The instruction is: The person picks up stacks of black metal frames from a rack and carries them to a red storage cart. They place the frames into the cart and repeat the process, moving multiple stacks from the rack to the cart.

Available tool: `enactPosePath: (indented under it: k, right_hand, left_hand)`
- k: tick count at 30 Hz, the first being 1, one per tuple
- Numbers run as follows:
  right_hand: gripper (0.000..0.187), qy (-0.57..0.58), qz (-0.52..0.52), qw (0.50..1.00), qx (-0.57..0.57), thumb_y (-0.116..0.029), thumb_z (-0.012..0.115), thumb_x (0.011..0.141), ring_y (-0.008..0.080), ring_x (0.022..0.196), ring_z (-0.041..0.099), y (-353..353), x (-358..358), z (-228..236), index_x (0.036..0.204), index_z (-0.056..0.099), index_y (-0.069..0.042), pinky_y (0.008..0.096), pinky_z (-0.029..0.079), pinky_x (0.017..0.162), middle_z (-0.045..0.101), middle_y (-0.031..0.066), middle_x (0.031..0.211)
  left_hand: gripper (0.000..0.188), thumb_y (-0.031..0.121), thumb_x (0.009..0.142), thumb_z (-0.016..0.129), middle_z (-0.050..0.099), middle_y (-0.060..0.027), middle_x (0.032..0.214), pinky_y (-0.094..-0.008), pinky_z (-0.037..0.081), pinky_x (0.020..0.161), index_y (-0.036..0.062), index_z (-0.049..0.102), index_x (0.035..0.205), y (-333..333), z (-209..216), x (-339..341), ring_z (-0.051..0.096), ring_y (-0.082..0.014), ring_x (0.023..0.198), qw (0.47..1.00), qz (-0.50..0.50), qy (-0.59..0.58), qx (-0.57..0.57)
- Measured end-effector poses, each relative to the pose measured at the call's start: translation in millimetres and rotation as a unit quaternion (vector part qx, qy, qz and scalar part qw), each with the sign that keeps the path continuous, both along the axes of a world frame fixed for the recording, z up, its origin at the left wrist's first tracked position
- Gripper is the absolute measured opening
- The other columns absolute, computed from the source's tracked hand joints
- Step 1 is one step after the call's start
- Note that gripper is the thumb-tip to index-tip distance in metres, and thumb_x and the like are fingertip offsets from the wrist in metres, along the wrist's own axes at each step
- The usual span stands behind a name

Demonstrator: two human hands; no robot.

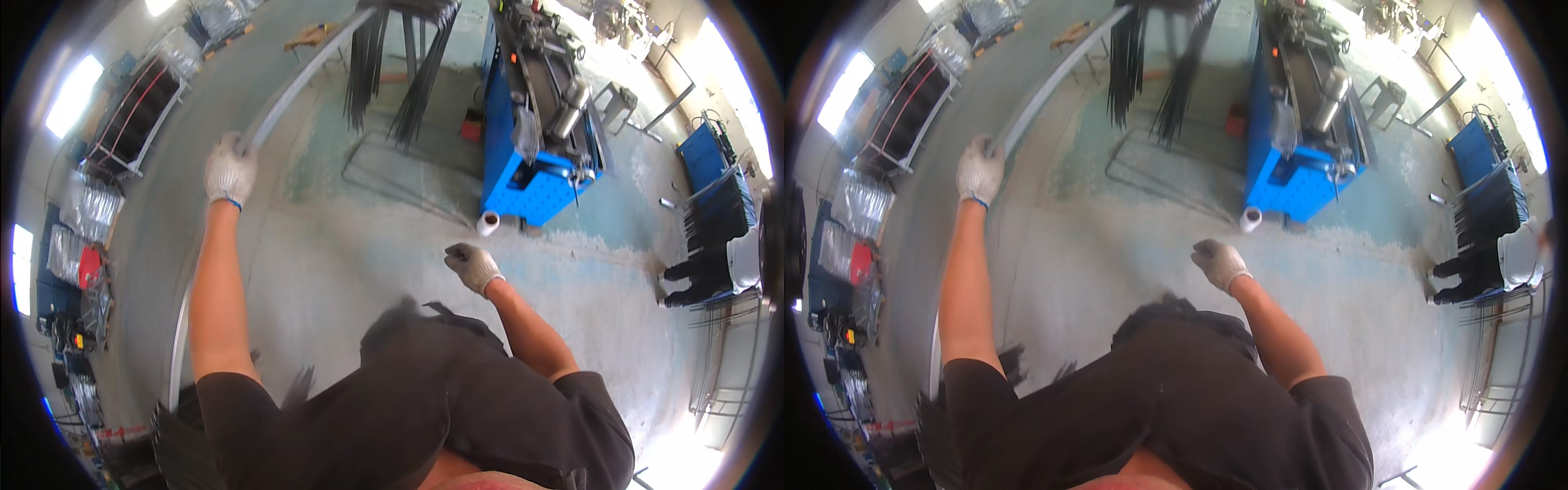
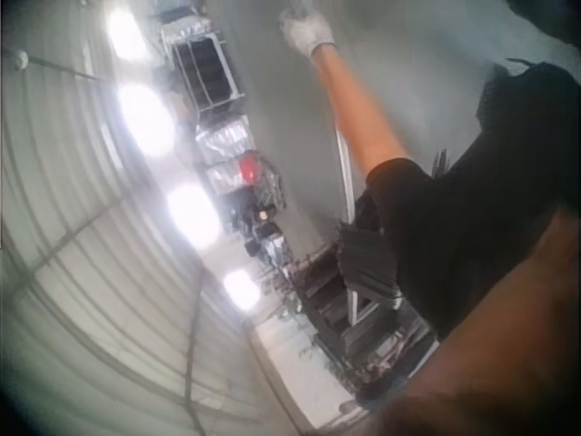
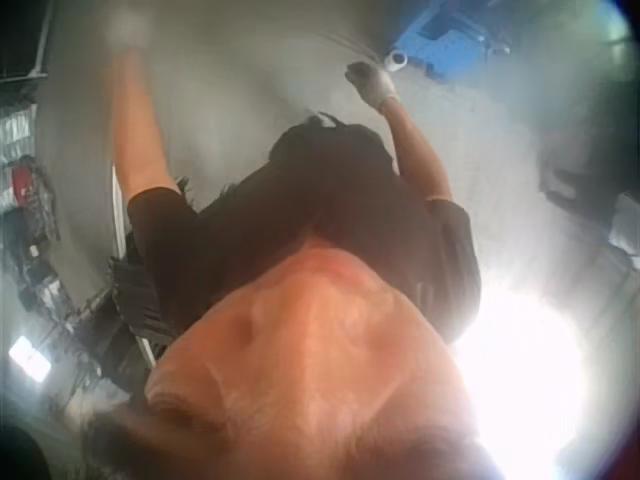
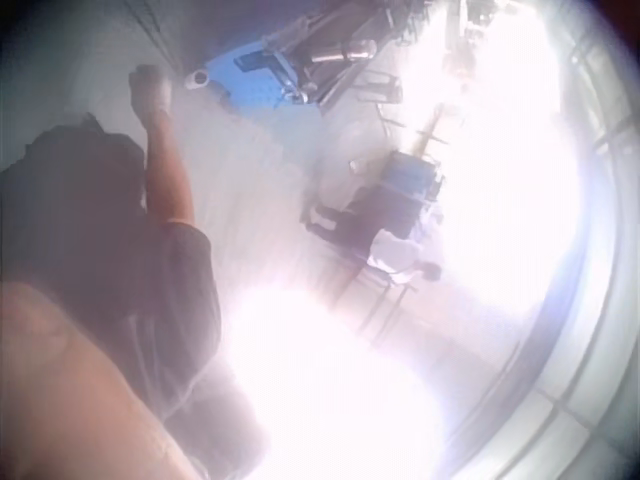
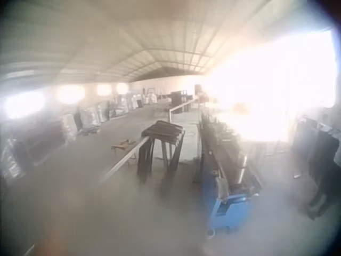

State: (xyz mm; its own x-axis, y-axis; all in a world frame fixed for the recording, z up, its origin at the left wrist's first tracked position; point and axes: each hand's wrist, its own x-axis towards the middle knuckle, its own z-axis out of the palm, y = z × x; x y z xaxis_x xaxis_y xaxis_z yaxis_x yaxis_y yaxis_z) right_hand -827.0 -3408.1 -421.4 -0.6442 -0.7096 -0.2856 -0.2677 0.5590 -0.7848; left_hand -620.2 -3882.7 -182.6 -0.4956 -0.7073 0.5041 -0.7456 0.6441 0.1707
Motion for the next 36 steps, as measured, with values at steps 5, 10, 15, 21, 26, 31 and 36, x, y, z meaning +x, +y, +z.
enactPosePath:
  k: [5, 10, 15, 21, 26, 31, 36]
  right_hand:
    - [0.034, 0.055, -0.028, 0.996, -0.068, -0.025, 0.08, 0.101, 0.0335, 0.109, 0.081, -99, -103, 73, 0.128, 0.08, -0.004, 0.0409, 0.061, 0.096, 0.083, 0.0204, 0.114]
    - [0.03, 0.097, -0.013, 0.98, -0.172, -0.02, 0.078, 0.102, 0.0322, 0.104, 0.081, -218, -242, 134, 0.126, 0.079, -0.003, 0.0394, 0.061, 0.094, 0.083, 0.0205, 0.112]
    - [0.031, 0.146, 0.005, 0.961, -0.236, -0.014, 0.078, 0.104, 0.0176, 0.109, 0.077, -343, -412, 187, 0.133, 0.078, -0.002, 0.0349, 0.059, 0.1, 0.084, 0.0124, 0.119]
    - [0.037, 0.323, -0.042, 0.921, -0.212, -0.029, 0.079, 0.101, 0.0347, 0.115, 0.08, -511, -644, 243, 0.13, 0.08, -0.006, 0.0415, 0.061, 0.102, 0.083, 0.0208, 0.12]
    - [0.052, 0.389, -0.041, 0.919, -0.05, -0.045, 0.078, 0.1, 0.0388, 0.123, 0.076, -633, -768, 274, 0.137, 0.078, -0.008, 0.0445, 0.058, 0.109, 0.081, 0.0231, 0.128]
    - [0.072, 0.383, -0.085, 0.92, -0.004, -0.061, 0.071, 0.103, 0.0406, 0.141, 0.067, -721, -867, 262, 0.154, 0.069, -0.01, 0.0454, 0.05, 0.121, 0.073, 0.0239, 0.148]
    - [0.087, 0.28, -0.024, 0.956, 0.087, -0.071, 0.058, 0.104, 0.0442, 0.146, 0.062, -778, -906, 270, 0.154, 0.067, -0.001, 0.0485, 0.048, 0.123, 0.067, 0.0287, 0.155]
  left_hand:
    - [0.05, 0.04, 0.098, 0.073, 0.079, -0.0251, 0.121, -0.0552, 0.055, 0.109, 0.0054, 0.075, 0.134, -93, -21, -83, 0.071, -0.0494, 0.121, 0.992, -0.002, -0.002, 0.125]
    - [0.048, 0.041, 0.101, 0.071, 0.079, -0.0238, 0.123, -0.0545, 0.055, 0.11, 0.0054, 0.076, 0.133, -109, -34, -135, 0.071, -0.0468, 0.122, 0.999, -0.004, -0.049, -0.005]
    - [0.046, 0.049, 0.102, 0.073, 0.08, -0.0203, 0.119, -0.0532, 0.058, 0.101, 0.0069, 0.08, 0.121, -121, -31, -173, 0.074, -0.0432, 0.114, 0.981, 0.097, -0.052, 0.161]
    - [0.045, 0.044, 0.11, 0.063, 0.077, -0.0257, 0.101, -0.0559, 0.057, 0.086, 0.0024, 0.077, 0.102, -113, -32, -183, 0.074, -0.0486, 0.098, 0.958, 0.214, -0.019, 0.189]
    - [0.039, 0.031, 0.112, 0.061, 0.068, -0.025, 0.09, -0.056, 0.051, 0.078, 0.0005, 0.066, 0.089, -103, -34, -200, 0.066, -0.0495, 0.086, 0.958, 0.255, -0.012, 0.129]
    - [0.036, 0.019, 0.113, 0.058, 0.06, -0.025, 0.084, -0.0555, 0.044, 0.072, -0.0028, 0.057, 0.084, -100, -36, -206, 0.057, -0.0473, 0.076, 0.974, 0.203, 0.033, 0.093]
    - [0.032, 0.014, 0.111, 0.056, 0.057, -0.0232, 0.081, -0.054, 0.044, 0.07, -0.0012, 0.057, 0.084, -108, -28, -219, 0.056, -0.0459, 0.074, 0.967, 0.223, 0.005, 0.125]
